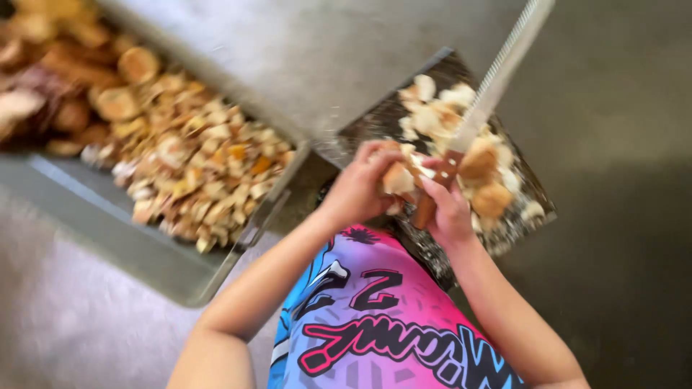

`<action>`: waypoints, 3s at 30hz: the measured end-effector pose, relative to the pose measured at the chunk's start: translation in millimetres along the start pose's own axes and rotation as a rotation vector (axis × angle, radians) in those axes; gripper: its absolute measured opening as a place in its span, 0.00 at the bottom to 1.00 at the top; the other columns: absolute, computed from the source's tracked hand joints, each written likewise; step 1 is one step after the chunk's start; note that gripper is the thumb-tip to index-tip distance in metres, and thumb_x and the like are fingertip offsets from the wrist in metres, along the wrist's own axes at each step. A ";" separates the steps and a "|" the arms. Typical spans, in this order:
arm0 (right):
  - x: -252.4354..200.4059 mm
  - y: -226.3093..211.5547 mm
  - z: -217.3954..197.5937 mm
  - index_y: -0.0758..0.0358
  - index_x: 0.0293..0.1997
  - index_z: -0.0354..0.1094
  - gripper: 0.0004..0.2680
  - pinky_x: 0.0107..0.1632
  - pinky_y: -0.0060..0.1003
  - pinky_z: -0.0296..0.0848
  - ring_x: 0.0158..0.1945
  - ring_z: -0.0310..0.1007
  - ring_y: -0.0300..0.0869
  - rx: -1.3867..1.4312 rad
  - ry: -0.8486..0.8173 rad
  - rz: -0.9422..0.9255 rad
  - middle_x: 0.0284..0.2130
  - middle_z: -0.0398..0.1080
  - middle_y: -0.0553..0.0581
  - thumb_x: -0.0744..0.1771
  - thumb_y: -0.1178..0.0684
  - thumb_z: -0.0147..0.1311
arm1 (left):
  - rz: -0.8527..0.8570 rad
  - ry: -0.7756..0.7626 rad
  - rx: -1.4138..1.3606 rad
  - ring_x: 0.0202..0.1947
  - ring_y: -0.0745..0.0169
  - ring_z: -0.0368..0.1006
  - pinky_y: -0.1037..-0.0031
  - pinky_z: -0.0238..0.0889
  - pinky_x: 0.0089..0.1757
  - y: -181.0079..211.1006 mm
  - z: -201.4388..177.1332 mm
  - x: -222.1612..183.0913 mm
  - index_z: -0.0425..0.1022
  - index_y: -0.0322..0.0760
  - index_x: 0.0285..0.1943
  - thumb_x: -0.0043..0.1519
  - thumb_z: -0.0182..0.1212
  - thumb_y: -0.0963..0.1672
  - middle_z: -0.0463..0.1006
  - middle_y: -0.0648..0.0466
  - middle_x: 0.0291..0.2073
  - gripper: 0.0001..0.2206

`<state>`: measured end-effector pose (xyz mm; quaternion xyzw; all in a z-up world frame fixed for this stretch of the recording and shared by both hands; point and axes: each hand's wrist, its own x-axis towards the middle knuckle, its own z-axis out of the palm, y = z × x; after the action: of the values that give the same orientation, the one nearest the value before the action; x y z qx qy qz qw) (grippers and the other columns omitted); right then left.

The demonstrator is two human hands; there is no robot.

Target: The person cuts various pieces of bread and buns on a metal tray using a knife, retrieves additional bread from a container by hand, and continues slicing the buns on the tray.

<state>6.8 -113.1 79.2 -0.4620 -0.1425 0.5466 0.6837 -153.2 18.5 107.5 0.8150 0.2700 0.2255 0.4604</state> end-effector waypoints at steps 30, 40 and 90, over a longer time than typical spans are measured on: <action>-75.7 54.4 -136.8 0.62 0.56 0.59 0.13 0.39 0.36 0.77 0.43 0.78 0.43 -0.392 0.577 -0.042 0.47 0.71 0.57 0.66 0.64 0.50 | 0.012 -0.192 0.391 0.53 0.39 0.73 0.56 0.67 0.50 -66.5 -9.2 76.8 0.71 0.37 0.62 0.49 0.61 0.37 0.76 0.42 0.54 0.26; -67.3 118.7 -245.7 0.59 0.52 0.61 0.14 0.41 0.35 0.74 0.38 0.71 0.38 -0.591 1.154 -0.140 0.39 0.69 0.53 0.64 0.62 0.58 | -0.053 -0.301 0.224 0.54 0.38 0.69 0.55 0.65 0.54 -96.0 226.5 55.1 0.74 0.38 0.53 0.54 0.69 0.46 0.72 0.44 0.52 0.19; 10.4 53.3 76.0 0.68 0.63 0.59 0.18 0.69 0.40 0.67 0.64 0.68 0.43 -0.056 -0.102 -0.060 0.60 0.66 0.56 0.65 0.65 0.53 | -0.077 -0.008 0.170 0.59 0.44 0.69 0.59 0.64 0.58 -41.3 -61.4 -25.4 0.68 0.37 0.66 0.48 0.75 0.41 0.71 0.44 0.56 0.33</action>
<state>-75.5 -69.1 74.5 -0.4482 -0.2060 0.5445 0.6784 -219.8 58.4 97.6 0.8409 0.3176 0.1806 0.3992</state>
